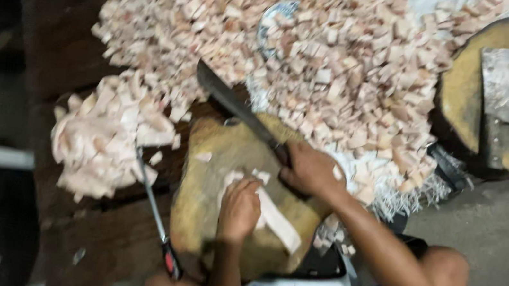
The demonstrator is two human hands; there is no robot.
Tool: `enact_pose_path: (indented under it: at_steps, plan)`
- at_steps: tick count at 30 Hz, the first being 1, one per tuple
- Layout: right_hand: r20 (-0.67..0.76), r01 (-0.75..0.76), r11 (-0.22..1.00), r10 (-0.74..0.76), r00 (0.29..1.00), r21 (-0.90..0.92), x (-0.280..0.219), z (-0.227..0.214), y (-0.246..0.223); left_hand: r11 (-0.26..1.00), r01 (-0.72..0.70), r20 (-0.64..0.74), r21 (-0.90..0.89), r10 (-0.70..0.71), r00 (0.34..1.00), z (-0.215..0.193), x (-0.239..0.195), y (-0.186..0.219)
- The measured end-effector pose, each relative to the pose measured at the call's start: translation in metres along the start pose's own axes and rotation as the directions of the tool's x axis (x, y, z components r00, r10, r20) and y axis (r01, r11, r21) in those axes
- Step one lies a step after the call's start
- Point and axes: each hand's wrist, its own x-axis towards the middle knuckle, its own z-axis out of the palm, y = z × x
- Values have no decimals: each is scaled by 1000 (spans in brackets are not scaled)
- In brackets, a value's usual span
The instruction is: The person is dicing a large quantity of meat and skin on a wooden cutting board using a large knife, while occasionally sharpening the knife with a rod.
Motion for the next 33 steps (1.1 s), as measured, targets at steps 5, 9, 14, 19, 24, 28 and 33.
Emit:
enact_pose_path:
  at_steps: [5, 9, 14, 19, 24, 28, 33]
  plan:
    - [9, -38, 984, 37, 999, 172, 23, 7, 30, 996, -9, 114, 85, 0, 994, 3, -35, -7]
    - [139, -73, 885, 9, 990, 461, -18, 23, 63, 959, -163, 121, 230, 138, 983, 8, -36, -10]
    - [405, -396, 488, 94, 910, 777, -104, 50, 70, 989, -53, -62, 136, 62, 996, 9, -37, -8]
    - [482, -482, -17, 0, 876, 876, -172, 91, 50, 984, -23, 168, 177, -7, 986, 21, -61, 12]
    - [363, -377, 204, 104, 926, 903, -216, 104, 48, 919, -275, 142, 281, 244, 959, 23, -51, 4]
    - [340, -411, 253, 280, 898, 876, -234, 108, 50, 875, -360, 308, 324, 263, 915, 20, -31, -2]
    - [-17, -216, 827, 263, 965, 519, -240, 111, 63, 959, -253, 476, 127, 165, 864, 8, -31, 8]
